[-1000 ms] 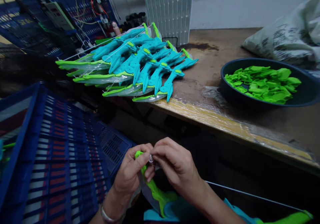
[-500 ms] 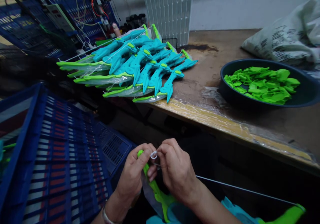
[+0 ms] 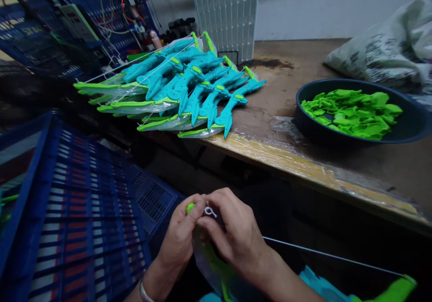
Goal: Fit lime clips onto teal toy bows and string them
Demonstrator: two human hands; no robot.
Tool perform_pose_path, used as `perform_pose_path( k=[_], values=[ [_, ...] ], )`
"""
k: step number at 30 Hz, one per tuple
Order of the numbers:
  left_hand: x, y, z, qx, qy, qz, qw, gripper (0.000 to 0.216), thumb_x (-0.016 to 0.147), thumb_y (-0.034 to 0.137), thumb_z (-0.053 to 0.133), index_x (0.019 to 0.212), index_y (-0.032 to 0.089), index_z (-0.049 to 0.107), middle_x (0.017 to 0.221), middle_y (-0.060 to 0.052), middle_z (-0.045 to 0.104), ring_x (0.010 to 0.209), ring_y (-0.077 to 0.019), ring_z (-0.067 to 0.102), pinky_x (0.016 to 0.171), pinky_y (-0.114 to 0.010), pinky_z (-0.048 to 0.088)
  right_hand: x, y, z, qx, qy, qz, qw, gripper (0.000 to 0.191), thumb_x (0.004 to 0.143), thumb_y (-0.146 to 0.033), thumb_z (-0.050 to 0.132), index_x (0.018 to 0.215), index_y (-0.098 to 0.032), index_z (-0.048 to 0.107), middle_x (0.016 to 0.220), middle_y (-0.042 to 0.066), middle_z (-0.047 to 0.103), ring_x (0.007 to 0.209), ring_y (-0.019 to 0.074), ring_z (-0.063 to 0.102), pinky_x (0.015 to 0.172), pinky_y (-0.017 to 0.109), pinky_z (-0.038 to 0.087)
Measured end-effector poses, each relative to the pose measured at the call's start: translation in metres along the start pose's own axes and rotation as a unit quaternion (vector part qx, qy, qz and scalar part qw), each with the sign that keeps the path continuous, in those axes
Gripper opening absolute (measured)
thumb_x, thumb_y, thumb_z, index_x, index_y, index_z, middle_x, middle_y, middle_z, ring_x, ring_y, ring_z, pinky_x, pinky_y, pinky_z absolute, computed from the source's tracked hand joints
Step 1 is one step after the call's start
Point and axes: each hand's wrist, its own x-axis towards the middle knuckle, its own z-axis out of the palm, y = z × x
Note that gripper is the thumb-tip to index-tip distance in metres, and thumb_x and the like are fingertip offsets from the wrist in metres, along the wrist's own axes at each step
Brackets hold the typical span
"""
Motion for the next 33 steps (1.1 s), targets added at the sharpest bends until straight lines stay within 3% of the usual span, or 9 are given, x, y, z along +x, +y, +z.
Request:
perform_pose_path(
  k=[7, 14, 23, 28, 33],
  values=[
    [-0.001, -0.002, 0.002, 0.013, -0.041, -0.003, 0.999, 0.031, 0.096, 0.037, 0.063, 0.073, 0.016, 0.057, 0.058, 0.004, 0.048, 0.043, -0.0065, 0.044, 0.041, -0.017, 0.038, -0.002, -0.002, -0.005, 0.109, -0.014, 0.102, 0.989, 0.010, 0.100, -0.019, 0.055, 0.096, -0.018, 0.064, 0.086, 0.001, 0.061, 0.063, 0.0085, 0.062, 0.060, 0.021, 0.050],
    [0.000, 0.003, -0.002, 0.030, -0.015, 0.002, 0.999, 0.032, 0.094, 0.036, 0.065, 0.071, 0.015, 0.056, 0.069, 0.004, 0.049, 0.044, -0.0047, 0.043, 0.039, -0.017, 0.039, -0.011, -0.005, -0.033, 0.010, -0.019, 0.105, 0.994, 0.013, 0.095, -0.015, 0.056, 0.086, -0.019, 0.064, 0.075, -0.002, 0.059, 0.062, 0.0083, 0.053, 0.057, 0.022, 0.040],
    [0.003, 0.003, 0.000, 0.036, -0.049, -0.004, 0.998, 0.032, 0.096, 0.034, 0.063, 0.071, 0.016, 0.055, 0.068, 0.004, 0.047, 0.044, -0.0047, 0.040, 0.038, -0.017, 0.037, -0.024, -0.014, -0.046, -0.061, 0.002, 0.079, 0.995, 0.015, 0.096, -0.012, 0.053, 0.086, -0.018, 0.063, 0.076, 0.000, 0.059, 0.064, 0.0095, 0.055, 0.057, 0.024, 0.040],
    [0.002, 0.004, 0.003, 0.043, -0.073, 0.000, 0.996, 0.032, 0.096, 0.034, 0.062, 0.071, 0.016, 0.054, 0.067, 0.004, 0.047, 0.043, -0.0047, 0.040, 0.038, -0.017, 0.036, -0.021, -0.013, -0.062, -0.128, -0.045, 0.026, 0.990, 0.014, 0.096, -0.012, 0.053, 0.085, -0.016, 0.060, 0.074, -0.001, 0.055, 0.060, 0.0090, 0.049, 0.056, 0.025, 0.036],
    [-0.001, 0.005, 0.003, 0.046, -0.093, 0.008, 0.995, 0.032, 0.096, 0.035, 0.061, 0.071, 0.016, 0.054, 0.068, 0.004, 0.047, 0.043, -0.0046, 0.040, 0.038, -0.017, 0.036, -0.009, -0.016, -0.069, -0.128, -0.056, 0.032, 0.990, 0.015, 0.091, -0.009, 0.052, 0.079, -0.017, 0.054, 0.072, -0.002, 0.050, 0.059, 0.0088, 0.046, 0.054, 0.024, 0.033]
  ],
)
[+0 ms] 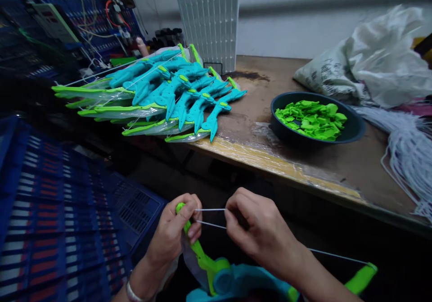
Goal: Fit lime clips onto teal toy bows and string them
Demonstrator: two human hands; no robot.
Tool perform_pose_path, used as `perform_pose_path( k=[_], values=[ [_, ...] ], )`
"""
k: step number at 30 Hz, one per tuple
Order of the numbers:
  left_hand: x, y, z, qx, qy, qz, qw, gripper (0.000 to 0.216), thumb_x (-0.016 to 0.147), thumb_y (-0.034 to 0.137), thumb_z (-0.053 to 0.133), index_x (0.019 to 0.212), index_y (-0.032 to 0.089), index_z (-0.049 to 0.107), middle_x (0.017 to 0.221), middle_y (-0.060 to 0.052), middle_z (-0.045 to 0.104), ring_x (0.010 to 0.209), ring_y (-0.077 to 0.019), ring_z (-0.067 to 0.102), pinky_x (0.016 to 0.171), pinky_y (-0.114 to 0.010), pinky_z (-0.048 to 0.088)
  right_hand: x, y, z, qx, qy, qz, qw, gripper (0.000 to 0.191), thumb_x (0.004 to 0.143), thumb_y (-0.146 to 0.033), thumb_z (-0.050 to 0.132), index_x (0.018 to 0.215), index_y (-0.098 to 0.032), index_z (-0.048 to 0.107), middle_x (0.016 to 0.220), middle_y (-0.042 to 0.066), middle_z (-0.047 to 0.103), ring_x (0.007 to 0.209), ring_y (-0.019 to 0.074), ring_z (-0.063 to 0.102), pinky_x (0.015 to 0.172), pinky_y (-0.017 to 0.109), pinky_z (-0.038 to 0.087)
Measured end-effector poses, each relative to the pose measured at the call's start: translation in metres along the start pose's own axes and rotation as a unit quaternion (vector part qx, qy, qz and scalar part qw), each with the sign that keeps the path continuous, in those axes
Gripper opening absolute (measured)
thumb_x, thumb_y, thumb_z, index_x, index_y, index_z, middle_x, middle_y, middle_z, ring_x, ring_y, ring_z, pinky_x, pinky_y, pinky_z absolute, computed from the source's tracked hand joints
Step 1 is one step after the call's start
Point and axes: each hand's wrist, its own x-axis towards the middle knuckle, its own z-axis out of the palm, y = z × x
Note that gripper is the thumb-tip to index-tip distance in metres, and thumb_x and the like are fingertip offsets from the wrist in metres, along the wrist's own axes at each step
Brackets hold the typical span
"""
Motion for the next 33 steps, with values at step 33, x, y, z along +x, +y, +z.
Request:
perform_pose_path(
  k=[33],
  values=[
    [0.033, 0.013, -0.004, -0.104, -0.091, 0.014, 0.990, 0.037, 0.088, 0.037, 0.072, 0.067, 0.015, 0.051, 0.063, 0.005, 0.043, 0.039, -0.0024, 0.030, 0.032, -0.014, 0.033, -0.043, -0.027, 0.042, 0.028, 0.019, -0.092, 0.995, 0.022, 0.089, -0.004, 0.050, 0.095, -0.021, 0.062, 0.075, 0.002, 0.062, 0.064, 0.0149, 0.062, 0.052, 0.024, 0.047]
  ],
)
